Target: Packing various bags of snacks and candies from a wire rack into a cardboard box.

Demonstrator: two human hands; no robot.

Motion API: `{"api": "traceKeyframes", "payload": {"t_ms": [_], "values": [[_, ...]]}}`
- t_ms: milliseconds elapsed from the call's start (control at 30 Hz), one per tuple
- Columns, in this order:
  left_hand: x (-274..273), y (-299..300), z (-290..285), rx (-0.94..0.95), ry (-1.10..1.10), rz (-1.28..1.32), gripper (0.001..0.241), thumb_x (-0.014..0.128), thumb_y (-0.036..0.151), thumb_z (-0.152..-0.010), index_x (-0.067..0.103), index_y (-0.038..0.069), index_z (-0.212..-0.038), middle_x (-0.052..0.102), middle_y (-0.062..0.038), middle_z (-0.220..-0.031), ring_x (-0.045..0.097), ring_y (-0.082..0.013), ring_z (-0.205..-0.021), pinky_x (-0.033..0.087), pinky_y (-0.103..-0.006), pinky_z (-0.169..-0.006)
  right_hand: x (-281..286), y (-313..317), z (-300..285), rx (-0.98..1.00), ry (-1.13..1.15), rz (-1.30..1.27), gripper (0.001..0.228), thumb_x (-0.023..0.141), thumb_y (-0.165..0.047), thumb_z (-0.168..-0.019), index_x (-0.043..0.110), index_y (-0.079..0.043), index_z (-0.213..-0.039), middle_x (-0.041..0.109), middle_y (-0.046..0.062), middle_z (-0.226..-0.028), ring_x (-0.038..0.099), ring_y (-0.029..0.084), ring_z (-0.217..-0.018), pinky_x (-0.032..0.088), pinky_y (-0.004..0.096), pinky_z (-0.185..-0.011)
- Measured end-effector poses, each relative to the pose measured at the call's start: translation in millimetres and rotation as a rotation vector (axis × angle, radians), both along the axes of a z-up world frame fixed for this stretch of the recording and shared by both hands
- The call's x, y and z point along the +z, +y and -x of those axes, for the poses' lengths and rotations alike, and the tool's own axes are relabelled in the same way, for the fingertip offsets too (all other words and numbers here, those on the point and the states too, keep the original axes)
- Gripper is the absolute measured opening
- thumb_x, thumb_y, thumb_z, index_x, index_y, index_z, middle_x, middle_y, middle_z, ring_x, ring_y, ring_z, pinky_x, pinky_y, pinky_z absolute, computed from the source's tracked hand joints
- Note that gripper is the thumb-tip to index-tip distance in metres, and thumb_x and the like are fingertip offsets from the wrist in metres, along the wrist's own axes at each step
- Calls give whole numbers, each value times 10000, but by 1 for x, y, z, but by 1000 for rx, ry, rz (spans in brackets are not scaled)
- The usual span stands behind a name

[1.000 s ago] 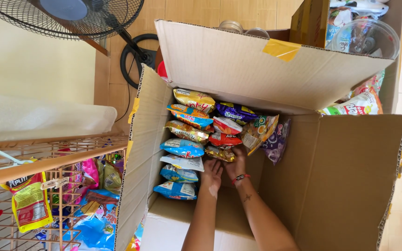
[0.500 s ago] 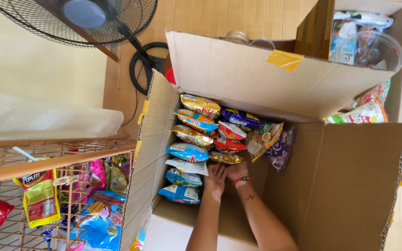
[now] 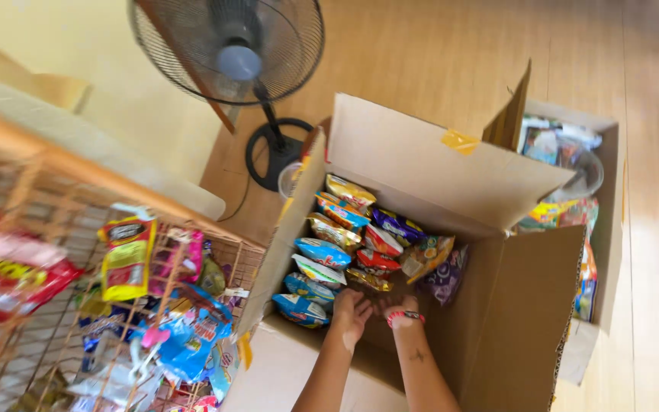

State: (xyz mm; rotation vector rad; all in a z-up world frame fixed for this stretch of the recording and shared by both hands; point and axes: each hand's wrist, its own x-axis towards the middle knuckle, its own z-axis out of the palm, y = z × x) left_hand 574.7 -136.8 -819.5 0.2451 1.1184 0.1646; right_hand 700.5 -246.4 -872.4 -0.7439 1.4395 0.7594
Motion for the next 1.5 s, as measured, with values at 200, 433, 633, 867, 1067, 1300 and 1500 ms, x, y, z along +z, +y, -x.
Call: {"api": "traceKeyframes", "payload": {"t_ms": [200,433,633,867,1067,1300,1500], "values": [[218,23,72,-325,-481,-168,376,568,182,-982,440,132,-1332,696,-152,-1318,718,-276,-1101,548,-418,-954,104,-8,13,14,-448,-270,129,513,-170,-965,589,-178,-861,562,-17,-823,513,197,-783,436,468,-875],[368,69,205,-548,-413,-629,299,553,232,-1048,496,149,-1329,677,-77,-1334,655,-212,-1133,510,-341,-960,314,64,98,198,-853,-481,99,537,-126,-963,630,-153,-943,613,-15,-890,567,182,-864,482,466,-957],[487,84,328,-632,-589,-1116,386,522,76,-1029,471,112,-1410,649,-90,-1341,622,-175,-1177,488,-338,-1020,507,117,239,465,-1324,-790,75,624,-108,-951,648,-126,-1019,623,22,-954,591,193,-918,497,442,-930],[629,51,477,-469,-460,-1550,371,522,17,-1022,512,59,-1391,656,-98,-1310,632,-200,-1237,502,-363,-1098,647,140,364,994,-1821,-1091,115,594,-87,-1013,629,-25,-1103,647,55,-1004,624,173,-965,513,331,-905],[705,22,579,-346,165,-2032,313,592,31,-980,611,39,-1293,673,-128,-1292,644,-256,-1235,491,-378,-1070,705,174,446,1654,-2046,-1240,151,604,-110,-1025,637,-3,-1126,665,21,-988,647,102,-925,539,263,-819],[721,21,666,165,224,-1855,354,464,-2,-1008,571,41,-1344,557,-114,-1521,545,-245,-1370,432,-386,-1119,751,232,523,1958,-2517,-825,345,608,-48,-935,581,-132,-1269,659,21,-1041,651,136,-865,541,298,-721],[714,11,683,135,279,-1893,325,498,12,-1019,576,40,-1333,525,-124,-1521,531,-242,-1413,434,-395,-1161,730,280,548,1804,-3188,-239,377,693,-27,-876,648,-137,-1233,600,136,-1105,625,350,-1013,518,466,-830]]}}
